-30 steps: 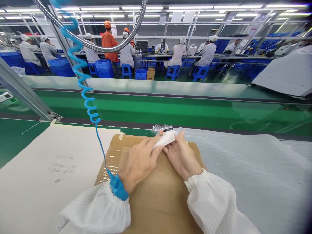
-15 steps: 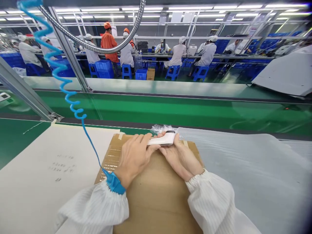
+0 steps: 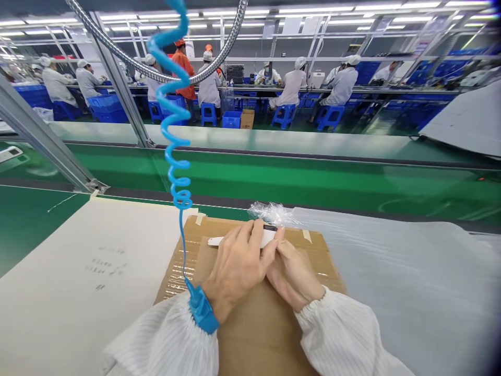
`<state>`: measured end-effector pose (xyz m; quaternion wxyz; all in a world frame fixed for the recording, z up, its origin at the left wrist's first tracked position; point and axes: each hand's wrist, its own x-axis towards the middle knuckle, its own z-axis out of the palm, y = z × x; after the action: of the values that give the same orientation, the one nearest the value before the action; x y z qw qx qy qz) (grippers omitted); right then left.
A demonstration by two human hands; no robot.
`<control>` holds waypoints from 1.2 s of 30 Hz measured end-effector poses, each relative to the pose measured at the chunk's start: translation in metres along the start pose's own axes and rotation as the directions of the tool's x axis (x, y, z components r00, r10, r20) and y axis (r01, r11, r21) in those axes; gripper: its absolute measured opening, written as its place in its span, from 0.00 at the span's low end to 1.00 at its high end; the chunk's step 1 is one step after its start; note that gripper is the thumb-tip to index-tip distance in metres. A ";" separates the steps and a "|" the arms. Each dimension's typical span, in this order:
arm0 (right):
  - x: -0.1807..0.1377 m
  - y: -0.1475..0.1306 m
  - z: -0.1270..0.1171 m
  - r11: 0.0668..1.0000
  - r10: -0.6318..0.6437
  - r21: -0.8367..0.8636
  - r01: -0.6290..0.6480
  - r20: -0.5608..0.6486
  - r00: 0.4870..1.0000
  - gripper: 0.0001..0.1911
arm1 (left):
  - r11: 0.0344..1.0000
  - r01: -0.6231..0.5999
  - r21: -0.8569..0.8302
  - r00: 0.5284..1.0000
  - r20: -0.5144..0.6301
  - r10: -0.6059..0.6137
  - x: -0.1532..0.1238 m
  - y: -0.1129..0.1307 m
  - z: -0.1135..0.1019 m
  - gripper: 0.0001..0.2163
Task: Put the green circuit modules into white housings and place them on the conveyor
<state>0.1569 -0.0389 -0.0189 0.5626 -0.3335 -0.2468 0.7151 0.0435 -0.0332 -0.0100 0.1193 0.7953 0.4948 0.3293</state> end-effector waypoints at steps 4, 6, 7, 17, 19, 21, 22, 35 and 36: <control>0.002 -0.003 0.000 1.000 -0.003 0.007 0.003 -0.008 1.000 0.20 | 0.996 0.077 -0.054 0.995 0.065 -0.073 0.002 -0.006 -0.008 0.23; 0.006 -0.007 -0.003 0.999 -0.034 0.036 0.035 -0.037 0.999 0.20 | 0.983 0.146 -0.107 0.984 0.118 -0.134 0.003 -0.012 -0.014 0.22; 0.008 -0.009 -0.005 0.997 -0.045 0.054 0.048 -0.062 0.997 0.20 | 0.971 0.192 -0.139 0.975 0.138 -0.173 0.005 -0.015 -0.015 0.20; 0.015 -0.010 -0.025 0.988 -0.142 -0.053 0.147 0.090 0.986 0.19 | 0.495 0.706 -0.507 0.706 0.564 -0.429 0.016 -0.019 -0.018 0.31; 0.015 -0.009 -0.025 0.986 -0.149 -0.060 0.155 0.099 0.984 0.19 | 0.490 0.693 -0.529 0.717 0.577 -0.392 0.016 -0.022 -0.018 0.30; 0.016 -0.010 -0.025 0.984 -0.153 -0.072 0.160 0.103 0.983 0.20 | 0.490 0.677 -0.549 0.730 0.582 -0.358 0.016 -0.024 -0.019 0.30; 0.016 -0.010 -0.025 0.983 -0.156 -0.080 0.164 0.106 0.982 0.20 | 0.488 0.668 -0.561 0.738 0.585 -0.338 0.016 -0.026 -0.019 0.30; 0.014 0.003 -0.029 0.876 -0.332 -0.343 0.340 0.084 0.940 0.22 | 0.367 0.700 -0.613 0.705 0.675 -0.217 0.012 -0.016 -0.026 0.25; 0.014 0.003 -0.031 0.860 -0.348 -0.367 0.354 0.085 0.934 0.23 | 0.389 0.692 -0.608 0.712 0.663 -0.230 0.012 -0.016 -0.026 0.25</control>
<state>0.1759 -0.0272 -0.0441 0.6067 -0.3792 -0.4403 0.5425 0.0190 -0.0188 0.0059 0.6862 0.5147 0.4400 0.2657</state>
